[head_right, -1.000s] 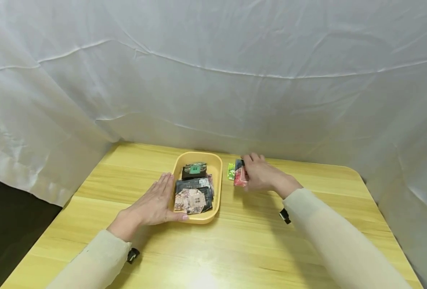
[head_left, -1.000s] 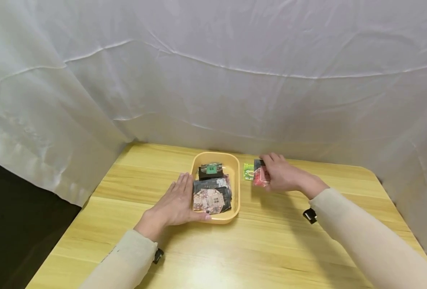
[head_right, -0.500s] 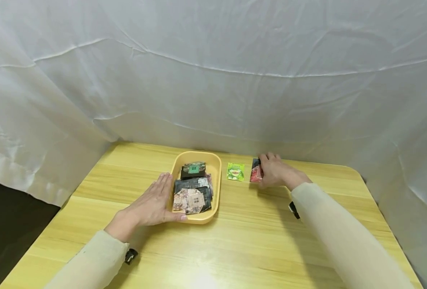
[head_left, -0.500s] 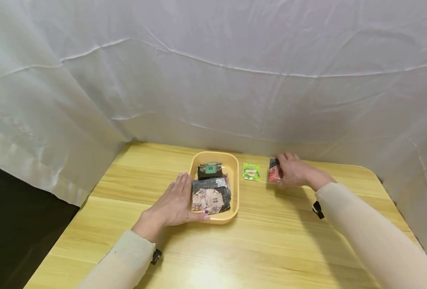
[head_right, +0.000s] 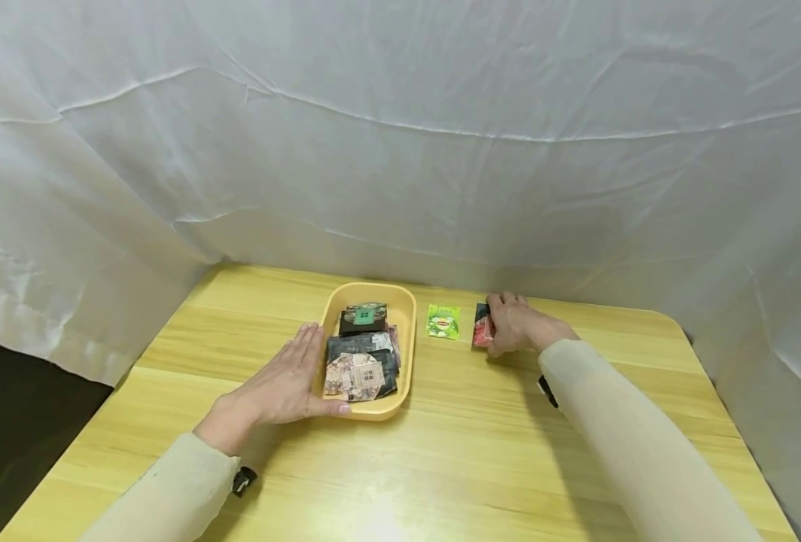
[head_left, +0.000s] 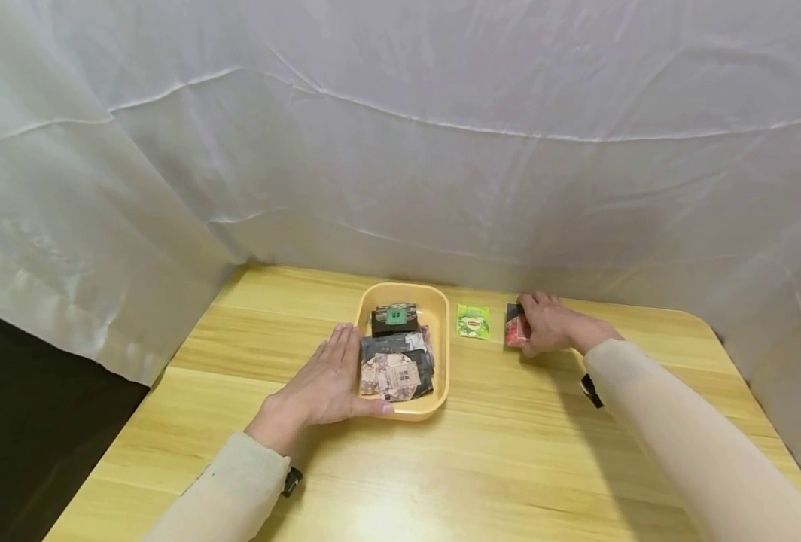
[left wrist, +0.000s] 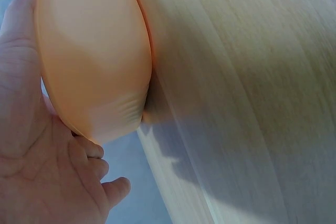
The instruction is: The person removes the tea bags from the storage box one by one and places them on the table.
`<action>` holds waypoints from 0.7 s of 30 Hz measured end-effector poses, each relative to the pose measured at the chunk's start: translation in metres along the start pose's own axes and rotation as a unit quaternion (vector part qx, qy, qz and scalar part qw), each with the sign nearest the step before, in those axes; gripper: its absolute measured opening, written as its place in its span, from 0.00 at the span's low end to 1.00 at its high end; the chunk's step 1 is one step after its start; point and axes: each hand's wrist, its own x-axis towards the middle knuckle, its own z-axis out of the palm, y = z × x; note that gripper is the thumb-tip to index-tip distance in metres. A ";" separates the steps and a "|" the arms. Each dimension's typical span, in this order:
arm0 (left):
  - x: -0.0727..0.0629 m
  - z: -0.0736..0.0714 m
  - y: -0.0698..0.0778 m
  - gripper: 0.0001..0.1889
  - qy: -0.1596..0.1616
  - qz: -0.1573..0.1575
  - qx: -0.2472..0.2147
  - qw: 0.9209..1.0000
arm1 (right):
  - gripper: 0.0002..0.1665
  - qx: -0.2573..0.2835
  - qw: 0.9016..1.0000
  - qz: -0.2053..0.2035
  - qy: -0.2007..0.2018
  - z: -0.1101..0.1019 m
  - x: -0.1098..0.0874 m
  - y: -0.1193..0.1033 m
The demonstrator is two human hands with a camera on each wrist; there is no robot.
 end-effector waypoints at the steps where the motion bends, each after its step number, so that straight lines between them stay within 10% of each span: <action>1: 0.000 0.000 0.000 0.80 0.000 0.000 0.000 1.000 | 0.65 0.000 1.000 -0.001 -0.002 0.000 0.001 0.000; 21: 0.000 -0.001 0.001 0.80 -0.005 -0.005 0.003 1.000 | 0.67 0.014 1.000 -0.007 -0.010 0.002 0.011 0.003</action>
